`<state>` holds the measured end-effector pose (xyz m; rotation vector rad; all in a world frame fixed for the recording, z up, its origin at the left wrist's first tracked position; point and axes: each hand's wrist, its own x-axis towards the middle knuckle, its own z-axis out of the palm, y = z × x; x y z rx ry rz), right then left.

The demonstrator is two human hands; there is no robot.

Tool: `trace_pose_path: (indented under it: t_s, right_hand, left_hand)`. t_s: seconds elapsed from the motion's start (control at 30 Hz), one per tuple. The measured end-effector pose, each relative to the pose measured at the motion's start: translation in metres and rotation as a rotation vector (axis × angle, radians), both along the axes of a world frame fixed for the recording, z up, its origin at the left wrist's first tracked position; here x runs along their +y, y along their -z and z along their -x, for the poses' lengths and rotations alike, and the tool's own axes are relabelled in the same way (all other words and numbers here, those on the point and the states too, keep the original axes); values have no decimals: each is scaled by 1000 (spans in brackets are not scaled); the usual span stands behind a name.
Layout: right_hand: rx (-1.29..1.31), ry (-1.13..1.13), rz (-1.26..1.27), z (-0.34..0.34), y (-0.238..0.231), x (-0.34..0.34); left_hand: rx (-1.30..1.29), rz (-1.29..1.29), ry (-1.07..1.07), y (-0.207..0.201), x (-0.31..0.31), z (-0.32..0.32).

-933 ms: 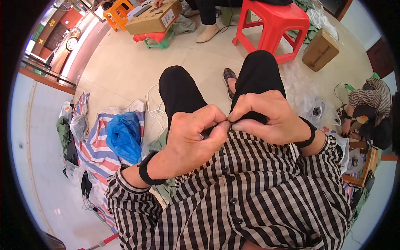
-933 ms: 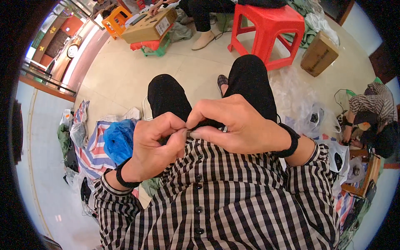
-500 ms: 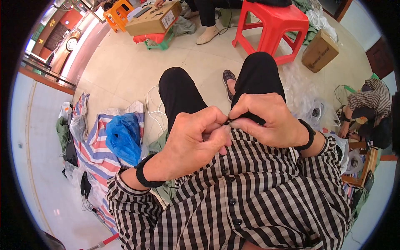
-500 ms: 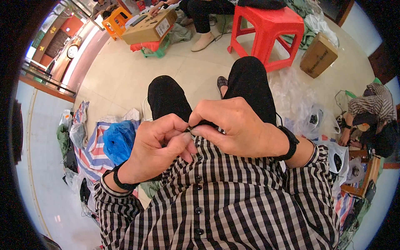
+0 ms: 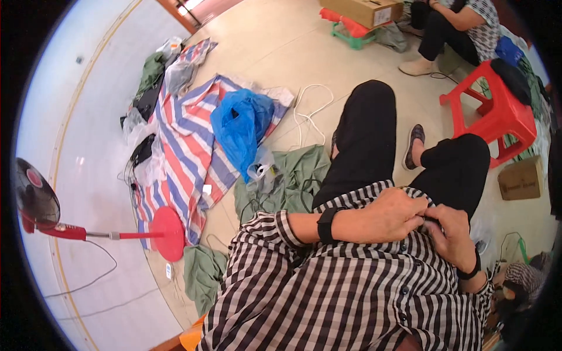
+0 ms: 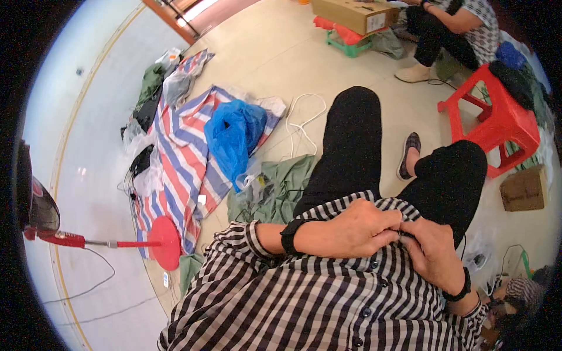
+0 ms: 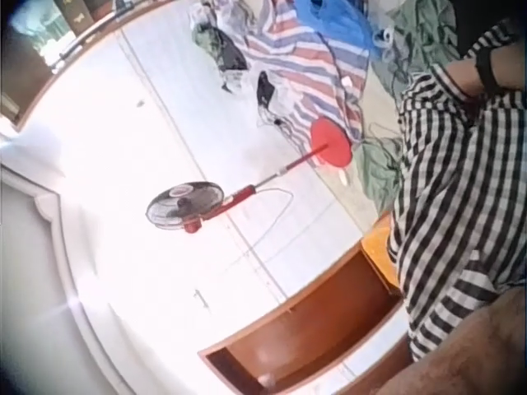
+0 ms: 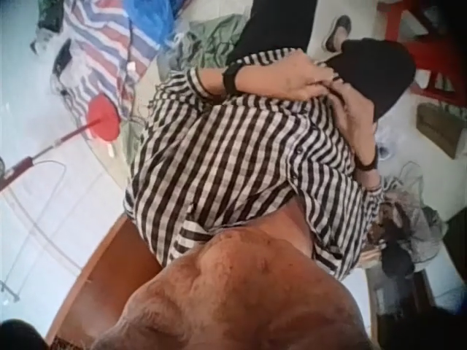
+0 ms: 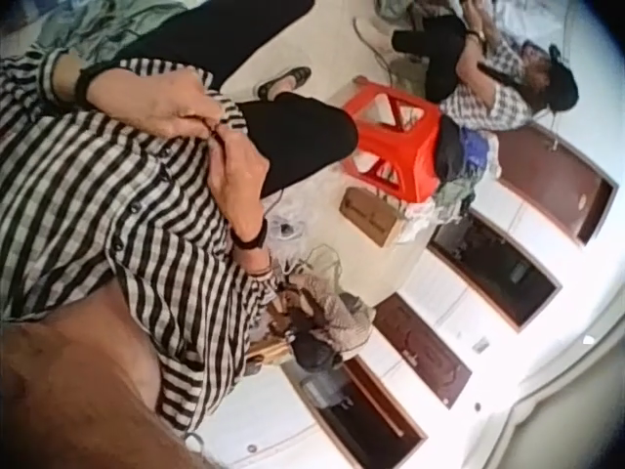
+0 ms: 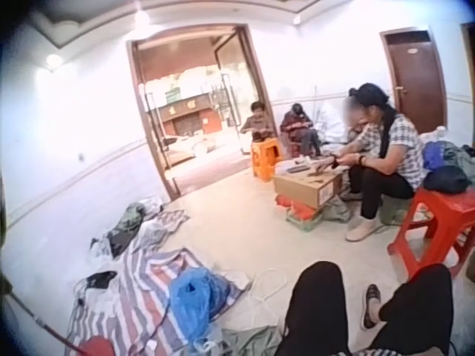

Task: The recorder is assembling and sorting small black plastic buckles and nylon straps.

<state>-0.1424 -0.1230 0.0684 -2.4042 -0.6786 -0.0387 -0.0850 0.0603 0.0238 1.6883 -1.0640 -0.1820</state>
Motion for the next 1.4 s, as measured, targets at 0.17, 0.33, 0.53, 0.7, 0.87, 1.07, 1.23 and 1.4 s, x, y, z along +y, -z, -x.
trace_pose_path:
  t_s: [0.17, 0.33, 0.53, 0.7, 0.87, 1.07, 1.23, 1.4]
  right_hand:
    - [-37, 109, -21, -10, 8, 24]
    - [191, 393, -325, -18, 15, 1]
    - [121, 459, -443, -17, 5, -29]
    - [188, 433, -483, -21, 5, -42]
    - [129, 375, -489, 4, -9, -59]
    - [101, 343, -579, 23, -3, -79]
    - [45, 247, -632, 24, 24, -85]
    - [186, 273, -809, 11, 56, -77]
  left_hand:
    - [-33, -82, -54, 11, 37, -17]
    - [-88, -388, -815, 47, 134, -39]
    - [-240, -766, -1074, 184, 254, -38]
    - [-59, -813, -1101, 243, 284, -33]
    - [-320, -842, -1003, 177, 253, -94]
    - [168, -268, -994, 117, 261, -213]
    - [423, -164, -764, -12, 167, -268]
    - [174, -248, -477, -131, 19, -240]
